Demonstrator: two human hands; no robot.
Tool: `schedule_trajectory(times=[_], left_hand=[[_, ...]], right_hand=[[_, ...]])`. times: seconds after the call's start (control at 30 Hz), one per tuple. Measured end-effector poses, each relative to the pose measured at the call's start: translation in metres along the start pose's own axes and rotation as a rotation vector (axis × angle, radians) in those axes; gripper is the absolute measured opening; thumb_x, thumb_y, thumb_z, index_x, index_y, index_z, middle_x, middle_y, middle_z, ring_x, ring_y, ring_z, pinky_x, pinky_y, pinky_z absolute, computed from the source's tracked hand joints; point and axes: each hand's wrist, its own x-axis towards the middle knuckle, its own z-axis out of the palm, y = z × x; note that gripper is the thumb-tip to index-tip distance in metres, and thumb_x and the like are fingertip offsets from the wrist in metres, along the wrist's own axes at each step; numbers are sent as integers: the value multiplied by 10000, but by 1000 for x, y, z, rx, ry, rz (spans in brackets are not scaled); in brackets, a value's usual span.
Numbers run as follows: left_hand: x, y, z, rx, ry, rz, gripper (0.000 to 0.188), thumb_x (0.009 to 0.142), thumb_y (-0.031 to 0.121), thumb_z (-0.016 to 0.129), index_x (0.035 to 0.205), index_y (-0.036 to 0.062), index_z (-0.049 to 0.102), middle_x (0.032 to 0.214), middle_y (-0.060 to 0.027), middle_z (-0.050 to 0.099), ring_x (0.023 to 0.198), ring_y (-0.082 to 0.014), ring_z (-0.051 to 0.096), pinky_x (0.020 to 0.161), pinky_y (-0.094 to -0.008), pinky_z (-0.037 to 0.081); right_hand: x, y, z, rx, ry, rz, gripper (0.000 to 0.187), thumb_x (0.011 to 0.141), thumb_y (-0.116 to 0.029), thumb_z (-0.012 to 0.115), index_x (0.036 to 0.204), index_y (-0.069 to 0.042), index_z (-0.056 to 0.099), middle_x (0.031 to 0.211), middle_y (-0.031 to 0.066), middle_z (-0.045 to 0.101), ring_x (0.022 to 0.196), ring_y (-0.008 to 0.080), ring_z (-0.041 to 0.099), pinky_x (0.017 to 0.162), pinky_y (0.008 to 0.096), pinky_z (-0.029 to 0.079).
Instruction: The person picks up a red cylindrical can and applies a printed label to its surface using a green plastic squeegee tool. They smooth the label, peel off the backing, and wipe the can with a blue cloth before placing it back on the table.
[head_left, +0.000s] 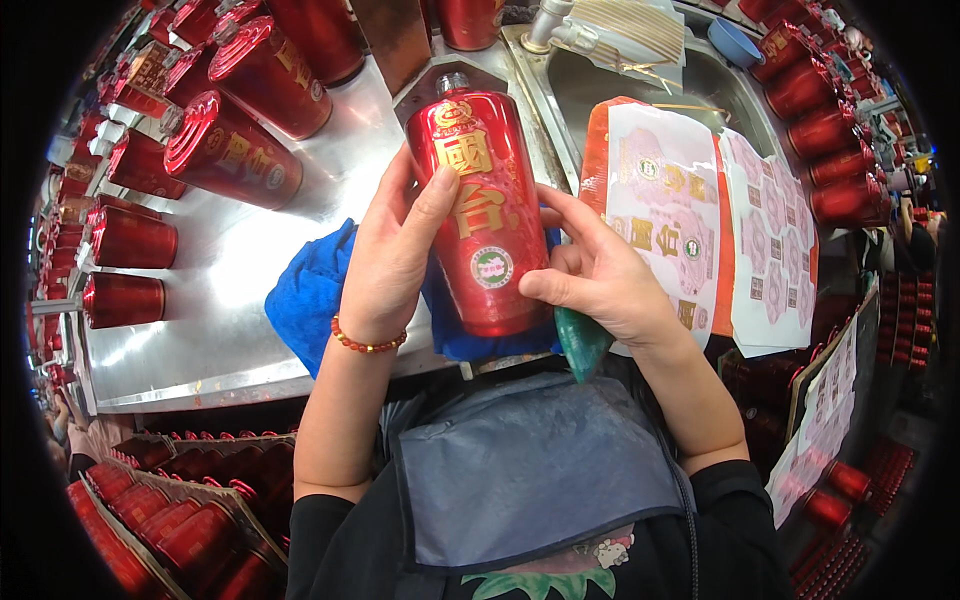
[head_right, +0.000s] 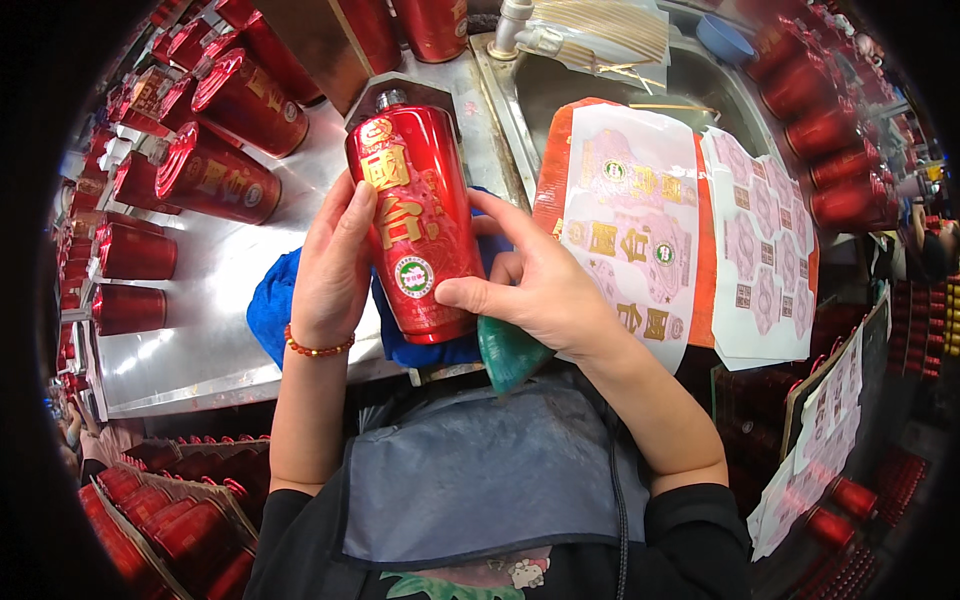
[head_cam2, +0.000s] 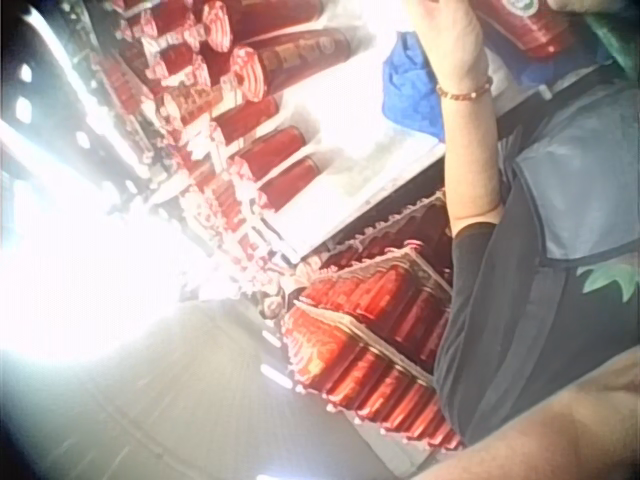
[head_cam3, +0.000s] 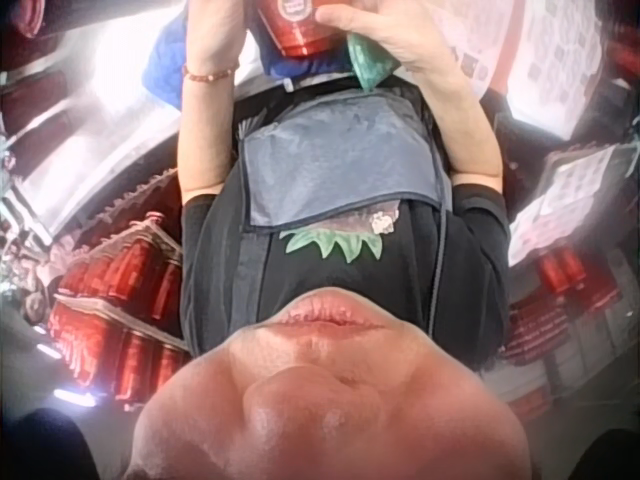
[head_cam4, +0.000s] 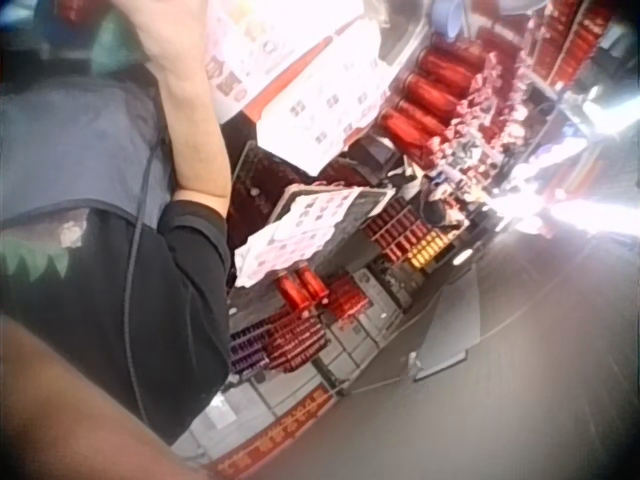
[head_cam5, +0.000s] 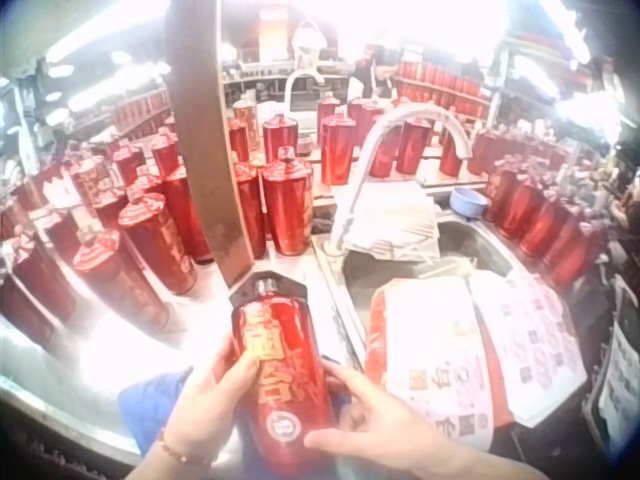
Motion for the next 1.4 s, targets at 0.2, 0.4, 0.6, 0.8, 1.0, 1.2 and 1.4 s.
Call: schedule_trajectory(times=[0.2,0.4,0.6,0.8,1.0,1.2,1.4], left_hand=[[-6,0,-3,-36,29,-49,576,1089,286,570,1544,-19,389,1437,-116,577,1301,-168,565,1118,-310,431],[-26,-11,-3,110,92,42,658,1094,265,561,1611,-28,278,1564,-141,449,1414,-188,458,1172,-338,375],[-33,-17,-2,124,72,-8,660,1068,213,603,1591,-52,300,1525,-155,445,1403,-210,456,1168,-349,385],[-39,-21,-4,210,37,65,687,1045,253,641,1581,-45,331,1486,-165,482,1367,-221,494,1140,-361,416],[-37,-28,-7,297,60,73,703,1025,291,673,1563,-41,365,1465,-173,501,1340,-231,523,1116,-364,436],[-37,-29,-5,291,60,93,678,1029,291,668,1552,-34,384,1425,-163,536,1310,-221,541,1103,-364,447],[-37,-24,-1,241,43,80,671,1011,224,699,1546,-24,380,1426,-136,549,1290,-185,551,1083,-342,469]], right_hand=[[4,2,-2,210,-59,-2,778,987,-238,747,1563,69,325,1402,166,537,1032,141,679,912,270,542],[0,-5,-2,163,-70,16,733,1005,-208,718,1558,74,328,1397,160,545,1103,161,667,960,294,541],[3,-3,1,107,-32,-8,738,1012,-257,703,1573,46,331,1372,116,561,872,59,581,726,209,504],[4,-4,0,146,-35,9,712,1014,-269,702,1557,46,366,1320,92,605,791,44,569,690,197,496],[5,-3,2,133,-14,9,689,1008,-232,707,1549,41,380,1296,81,616,790,39,572,685,192,496],[7,0,-8,96,-6,-12,603,1018,-286,697,1468,57,488,1305,138,644,1069,143,667,948,282,540],[18,5,-44,223,150,-60,465,1092,-379,551,1327,11,646,1148,59,721,898,74,677,822,223,558]])
